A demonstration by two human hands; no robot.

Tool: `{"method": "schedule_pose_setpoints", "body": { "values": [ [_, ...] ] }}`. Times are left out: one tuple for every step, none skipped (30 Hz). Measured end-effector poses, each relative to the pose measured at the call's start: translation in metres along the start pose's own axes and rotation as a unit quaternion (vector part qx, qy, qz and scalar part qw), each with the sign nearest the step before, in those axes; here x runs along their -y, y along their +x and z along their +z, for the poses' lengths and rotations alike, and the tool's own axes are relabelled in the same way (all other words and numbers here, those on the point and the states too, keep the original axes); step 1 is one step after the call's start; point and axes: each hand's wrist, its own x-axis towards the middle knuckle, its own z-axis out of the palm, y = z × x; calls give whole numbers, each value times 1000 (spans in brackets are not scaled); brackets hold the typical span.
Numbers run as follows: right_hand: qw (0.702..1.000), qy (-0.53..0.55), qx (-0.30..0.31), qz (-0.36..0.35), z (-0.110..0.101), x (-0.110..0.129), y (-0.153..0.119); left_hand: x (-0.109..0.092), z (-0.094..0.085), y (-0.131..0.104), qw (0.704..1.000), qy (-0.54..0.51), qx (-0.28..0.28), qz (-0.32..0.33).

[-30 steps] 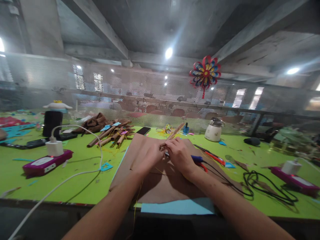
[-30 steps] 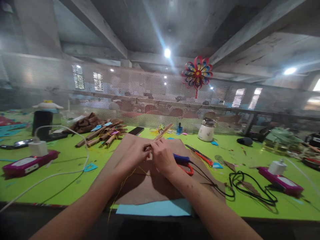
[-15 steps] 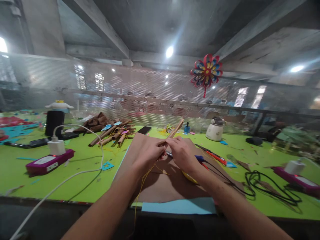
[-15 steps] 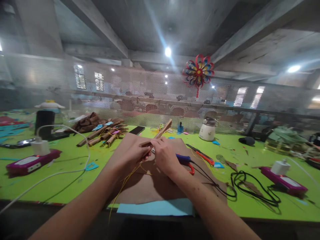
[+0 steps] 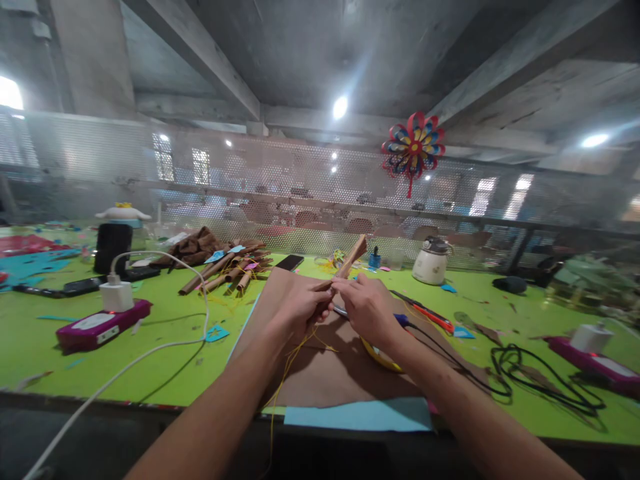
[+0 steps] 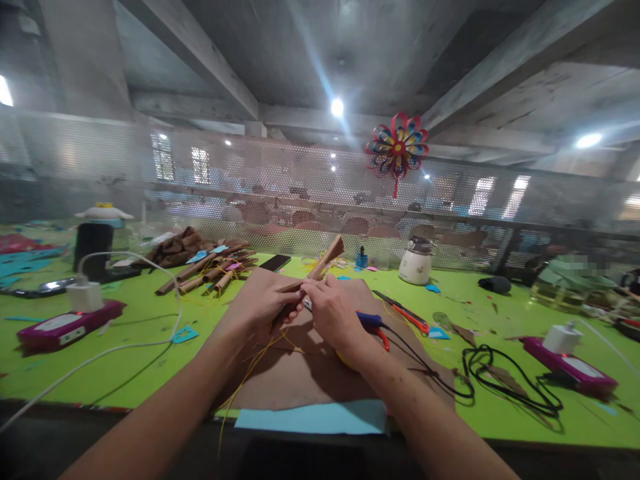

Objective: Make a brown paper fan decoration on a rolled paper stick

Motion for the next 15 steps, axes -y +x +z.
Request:
{"method": "schedule_pose_setpoints", "body": {
  "values": [
    [1000, 0, 3, -2, 0, 0, 0, 0, 0, 0, 1000, 2, -3, 4],
    [1000, 0, 5, -3, 1, 0, 0, 0, 1, 0, 1000, 5, -6, 9],
    [1000, 1, 7, -1, 0, 0, 0, 1, 1, 0, 1000, 8, -11, 13],
    [1000, 2, 8, 4, 0, 0, 0, 1, 2, 0, 1000, 10, -16, 17],
    [1000, 2, 10, 9, -1, 1, 0, 1, 2, 0, 1000, 11, -20, 20],
    [1000, 2, 11, 13, -2, 1, 0, 1, 3, -1, 999, 12, -23, 23],
    [1000, 1, 11, 17, -2, 1, 0, 1, 3, -1, 999, 13, -26, 25],
    [1000, 1, 12, 18, -3, 2, 0, 1, 4, -1, 999, 14, -27, 25],
    [1000, 1, 13, 18, -4, 2, 0, 1, 4, -2, 999, 15, -28, 24],
    [1000, 1, 14, 17, -4, 2, 0, 0, 4, -2, 999, 17, -30, 24],
    [1000, 2, 14, 16, -4, 2, 0, 0, 4, -2, 999, 19, -32, 24],
    [1000, 2, 14, 16, -3, 1, 0, 0, 4, -3, 999, 20, -32, 24],
    [1000, 3, 14, 16, -3, 1, 0, 0, 4, -3, 999, 20, -32, 25],
    [1000, 3, 13, 16, -2, 0, 0, -1, 4, -3, 999, 22, -31, 26],
    [1000, 2, 12, 17, -2, 0, -1, 0, 4, -3, 999, 24, -29, 26]
  ]
}}
